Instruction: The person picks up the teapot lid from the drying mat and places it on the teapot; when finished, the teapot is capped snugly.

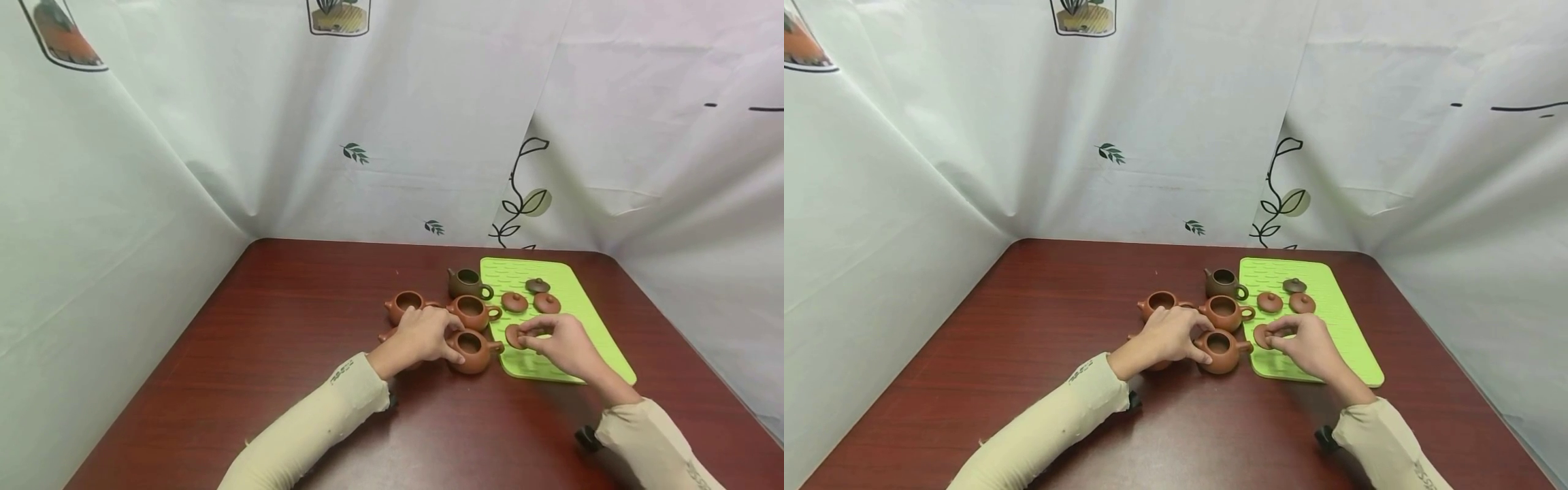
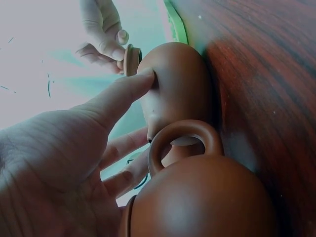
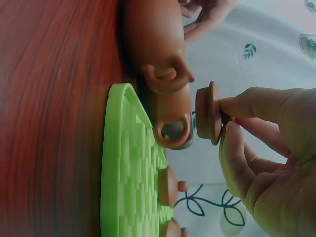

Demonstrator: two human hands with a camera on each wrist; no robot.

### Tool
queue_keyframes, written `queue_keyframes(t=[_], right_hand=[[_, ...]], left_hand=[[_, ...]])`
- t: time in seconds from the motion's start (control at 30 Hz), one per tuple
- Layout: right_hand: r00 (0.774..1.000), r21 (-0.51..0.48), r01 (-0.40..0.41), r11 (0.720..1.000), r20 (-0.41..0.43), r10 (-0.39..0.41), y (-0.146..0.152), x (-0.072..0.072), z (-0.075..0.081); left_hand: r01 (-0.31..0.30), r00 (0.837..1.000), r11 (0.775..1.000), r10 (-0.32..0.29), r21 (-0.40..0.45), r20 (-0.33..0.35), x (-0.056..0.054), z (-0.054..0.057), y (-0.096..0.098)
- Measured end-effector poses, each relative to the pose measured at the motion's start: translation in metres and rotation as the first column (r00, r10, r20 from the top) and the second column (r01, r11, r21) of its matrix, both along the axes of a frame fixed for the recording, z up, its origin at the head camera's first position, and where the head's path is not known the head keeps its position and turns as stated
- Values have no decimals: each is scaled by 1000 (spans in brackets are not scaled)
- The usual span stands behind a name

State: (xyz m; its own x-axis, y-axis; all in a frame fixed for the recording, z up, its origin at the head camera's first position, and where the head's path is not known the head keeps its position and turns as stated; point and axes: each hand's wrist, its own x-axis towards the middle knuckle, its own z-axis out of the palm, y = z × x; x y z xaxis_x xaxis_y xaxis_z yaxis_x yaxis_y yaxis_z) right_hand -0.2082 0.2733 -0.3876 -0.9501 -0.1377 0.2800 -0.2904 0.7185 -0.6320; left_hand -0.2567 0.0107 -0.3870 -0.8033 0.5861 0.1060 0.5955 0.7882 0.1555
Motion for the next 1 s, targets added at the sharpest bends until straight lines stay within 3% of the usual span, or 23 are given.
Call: queue_keyframes(t=[0.33,1.0], right_hand=[[998,-26,-33,999,-62,32,-15,-3,1],[989,-103,-144,984,-35,141,-41,-5,-1]], left_hand=[[-5,1000,1000,5,-3,-4,0,0,-1],[-4,1000,1000,4,6,17,0,-1,0]])
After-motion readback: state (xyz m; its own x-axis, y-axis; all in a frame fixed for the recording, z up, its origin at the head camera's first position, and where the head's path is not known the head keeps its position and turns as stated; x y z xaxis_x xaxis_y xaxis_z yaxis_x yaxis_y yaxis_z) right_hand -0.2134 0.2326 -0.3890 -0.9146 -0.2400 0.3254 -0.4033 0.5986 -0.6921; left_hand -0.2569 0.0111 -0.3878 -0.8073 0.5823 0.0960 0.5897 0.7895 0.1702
